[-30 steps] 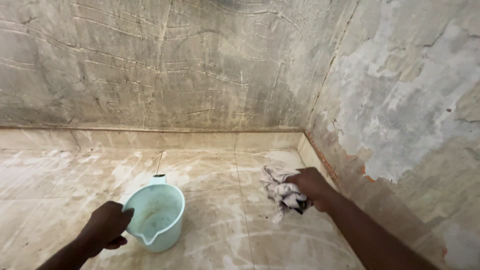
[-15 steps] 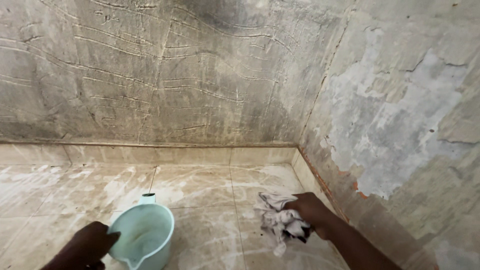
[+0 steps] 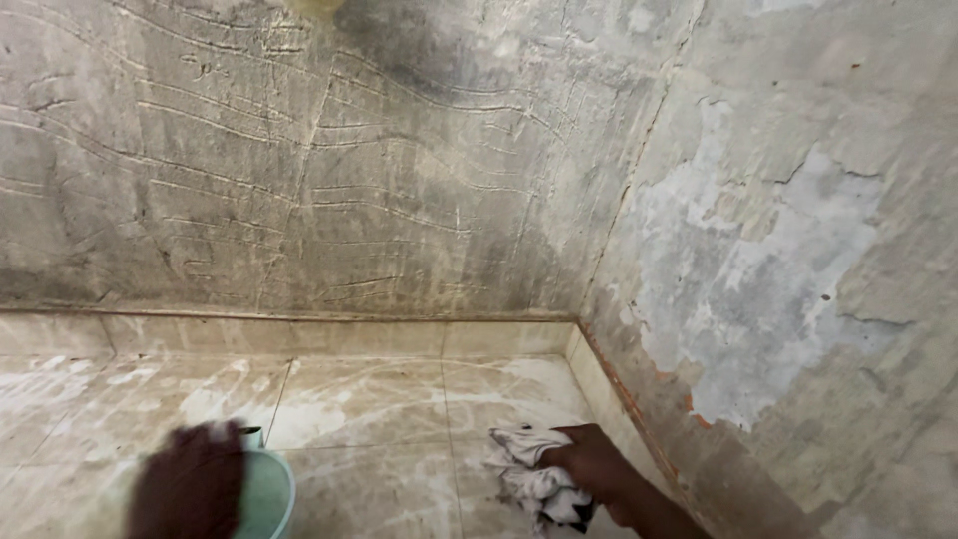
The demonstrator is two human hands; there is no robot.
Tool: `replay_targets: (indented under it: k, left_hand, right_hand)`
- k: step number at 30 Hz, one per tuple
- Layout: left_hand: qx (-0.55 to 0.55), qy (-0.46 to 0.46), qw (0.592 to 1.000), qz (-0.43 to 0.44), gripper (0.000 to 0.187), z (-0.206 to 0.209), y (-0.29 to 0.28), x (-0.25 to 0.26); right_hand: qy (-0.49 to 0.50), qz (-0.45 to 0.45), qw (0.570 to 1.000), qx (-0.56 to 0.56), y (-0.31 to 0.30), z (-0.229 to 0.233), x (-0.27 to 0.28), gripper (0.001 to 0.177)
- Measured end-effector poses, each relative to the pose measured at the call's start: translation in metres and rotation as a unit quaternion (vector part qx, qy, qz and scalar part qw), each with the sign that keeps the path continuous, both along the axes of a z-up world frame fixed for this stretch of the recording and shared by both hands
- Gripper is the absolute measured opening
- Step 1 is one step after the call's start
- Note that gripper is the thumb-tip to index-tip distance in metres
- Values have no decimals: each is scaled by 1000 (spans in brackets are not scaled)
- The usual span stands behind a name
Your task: The person scrubs a tiled floor with a white cloth, repeatedly dipping it into a light green plastic pitcher to wet it. The person moves the pitcher to a larger bucket and continues scrubbing the floor tiles in a small area.
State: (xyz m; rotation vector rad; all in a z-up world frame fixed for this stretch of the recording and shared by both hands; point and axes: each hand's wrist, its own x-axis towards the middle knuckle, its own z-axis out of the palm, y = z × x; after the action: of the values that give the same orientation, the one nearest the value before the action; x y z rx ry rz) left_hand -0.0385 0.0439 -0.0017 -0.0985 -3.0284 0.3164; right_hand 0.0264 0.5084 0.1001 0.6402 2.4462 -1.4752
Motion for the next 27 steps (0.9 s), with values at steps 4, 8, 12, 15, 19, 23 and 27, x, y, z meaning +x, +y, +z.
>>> replay_targets:
  k: [4,8,12,15,19,23,27]
  left_hand:
    - [167,56,973,-146,86,50,104,15]
    - [380,-29,839,-389,134,99,191,38]
    - [313,-56,861,-398,152,129,251,44]
    - [345,-119,868,-336,145,126,285,35]
    - [404,-75,864,-292,99,92,316,-4]
    - [420,-32,856,-299,86,61,332,-44]
    - [393,-25,867,-305,70,26,334,-64]
  right_hand:
    - [53,83,994,45,0,-2,-1,44]
    - [91,116,987,61,7,-7,-10,47]
    - [187,171,962,101,17,0,-24,56]
    - [206,136,961,122,23,11,-36,74]
    - [265,142,947,115,34,25,-51,80]
    - [308,174,920,170,44,25,-63,57]
    - [354,232,887,187,46,-1,-67,49]
